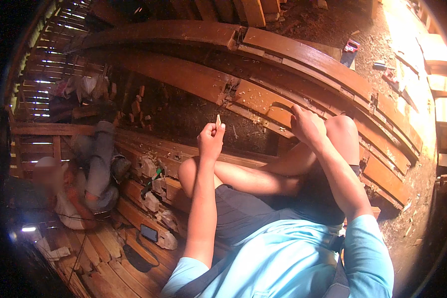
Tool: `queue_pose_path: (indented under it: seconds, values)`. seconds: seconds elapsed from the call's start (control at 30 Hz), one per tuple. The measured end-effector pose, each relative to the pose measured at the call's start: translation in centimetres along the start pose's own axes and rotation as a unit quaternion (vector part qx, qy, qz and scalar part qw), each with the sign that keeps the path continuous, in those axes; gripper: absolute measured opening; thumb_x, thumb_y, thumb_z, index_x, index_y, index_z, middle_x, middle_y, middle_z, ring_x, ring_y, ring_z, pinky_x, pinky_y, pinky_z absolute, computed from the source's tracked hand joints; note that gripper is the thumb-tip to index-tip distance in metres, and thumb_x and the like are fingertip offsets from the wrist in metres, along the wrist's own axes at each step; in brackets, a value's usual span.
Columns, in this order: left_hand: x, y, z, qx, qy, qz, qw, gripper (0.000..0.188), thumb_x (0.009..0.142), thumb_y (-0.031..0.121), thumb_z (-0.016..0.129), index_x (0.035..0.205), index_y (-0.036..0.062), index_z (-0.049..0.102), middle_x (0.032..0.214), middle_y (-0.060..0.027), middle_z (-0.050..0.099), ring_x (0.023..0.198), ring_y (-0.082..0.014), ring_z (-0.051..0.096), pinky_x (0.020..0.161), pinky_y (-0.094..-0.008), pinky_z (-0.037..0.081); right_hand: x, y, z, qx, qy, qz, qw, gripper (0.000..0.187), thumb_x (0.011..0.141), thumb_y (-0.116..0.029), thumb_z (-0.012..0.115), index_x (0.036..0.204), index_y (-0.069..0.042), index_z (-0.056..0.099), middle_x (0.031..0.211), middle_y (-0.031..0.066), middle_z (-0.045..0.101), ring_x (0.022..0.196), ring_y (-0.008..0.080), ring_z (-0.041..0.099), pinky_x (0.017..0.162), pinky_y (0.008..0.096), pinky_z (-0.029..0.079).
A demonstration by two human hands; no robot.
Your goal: The person sits on a wooden floor and uses a curved knife to carve a small piece of wood. They repeatedly shave thin layers off the wood, inspecting the shape and sharpness of the blade between cuts. A second person sits nearby using a phone.
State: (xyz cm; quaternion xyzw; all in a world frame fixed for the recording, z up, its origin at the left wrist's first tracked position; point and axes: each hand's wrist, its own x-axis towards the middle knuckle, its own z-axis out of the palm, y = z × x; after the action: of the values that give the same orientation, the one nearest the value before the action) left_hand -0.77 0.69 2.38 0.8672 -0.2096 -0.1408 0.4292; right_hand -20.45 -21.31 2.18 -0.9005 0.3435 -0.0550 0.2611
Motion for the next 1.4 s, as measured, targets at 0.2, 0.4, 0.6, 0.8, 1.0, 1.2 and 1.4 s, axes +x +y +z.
queue_pose_path:
  seconds: [0.2,0.4,0.6,0.8,1.0,1.2,1.4]
  values:
    - [-0.2,0.2,0.0,0.010,0.001,0.003,1.000,0.025,0.088,0.025,0.066,0.079,0.0023,0.060,0.056,0.0022,0.052,0.049,-0.0055,0.048,0.046,-0.0254,0.040,0.0,1.1,1.6,-0.032,-0.001,-0.016,0.999,0.018,0.088,-0.019,0.056,0.102,-0.009,0.052,0.082,0.0203,0.064,0.077,0.0412,0.063,0.064,0.0508,0.050]
    - [-0.2,-0.1,-0.3,0.000,0.005,0.005,1.000,0.026,0.089,0.026,0.066,0.080,0.0021,0.060,0.056,0.0014,0.053,0.049,-0.0059,0.049,0.047,-0.0257,0.040,0.0,0.5,1.7,-0.023,0.019,-0.042,0.999,0.022,0.089,-0.020,0.055,0.108,-0.010,0.051,0.083,0.0200,0.064,0.076,0.0409,0.064,0.062,0.0511,0.050]
    - [-0.5,1.0,-0.5,0.013,-0.007,-0.020,1.000,0.026,0.087,0.027,0.066,0.080,0.0016,0.062,0.060,-0.0052,0.058,0.054,-0.0118,0.052,0.055,-0.0306,0.045,-0.1,0.6,0.7,-0.023,0.008,-0.027,0.999,0.024,0.089,-0.019,0.055,0.111,-0.010,0.051,0.093,0.0211,0.065,0.082,0.0404,0.064,0.066,0.0499,0.051]
    - [-0.4,0.6,-0.5,0.009,-0.010,-0.020,1.000,0.026,0.087,0.027,0.066,0.080,0.0015,0.062,0.060,-0.0058,0.059,0.055,-0.0120,0.053,0.056,-0.0306,0.045,0.1,0.6,1.4,-0.031,-0.012,-0.015,0.999,0.024,0.089,-0.019,0.056,0.110,-0.010,0.051,0.090,0.0201,0.065,0.081,0.0408,0.064,0.066,0.0504,0.050]
    - [-0.4,0.9,-0.5,0.013,-0.010,-0.021,1.000,0.026,0.087,0.026,0.066,0.081,0.0014,0.062,0.061,-0.0061,0.059,0.055,-0.0125,0.054,0.056,-0.0307,0.045,-0.1,0.4,1.4,-0.036,-0.007,-0.015,0.999,0.022,0.089,-0.019,0.056,0.109,-0.011,0.051,0.087,0.0194,0.065,0.079,0.0408,0.064,0.065,0.0501,0.050]
    - [-0.2,0.3,-0.2,0.013,0.002,0.014,1.000,0.026,0.089,0.026,0.065,0.078,0.0022,0.060,0.056,0.0012,0.052,0.048,-0.0065,0.050,0.046,-0.0259,0.041,-0.2,0.5,0.6,-0.016,0.044,-0.036,0.998,0.021,0.089,-0.021,0.056,0.107,-0.011,0.052,0.080,0.0197,0.065,0.075,0.0406,0.064,0.063,0.0506,0.050]
    - [-0.1,0.5,-0.1,0.021,-0.002,0.009,1.000,0.026,0.089,0.025,0.065,0.079,0.0020,0.060,0.056,0.0013,0.052,0.049,-0.0063,0.050,0.046,-0.0260,0.041,0.0,0.8,0.6,-0.041,-0.039,-0.002,0.998,0.026,0.087,-0.019,0.058,0.111,-0.011,0.052,0.088,0.0219,0.065,0.079,0.0410,0.064,0.064,0.0503,0.051]
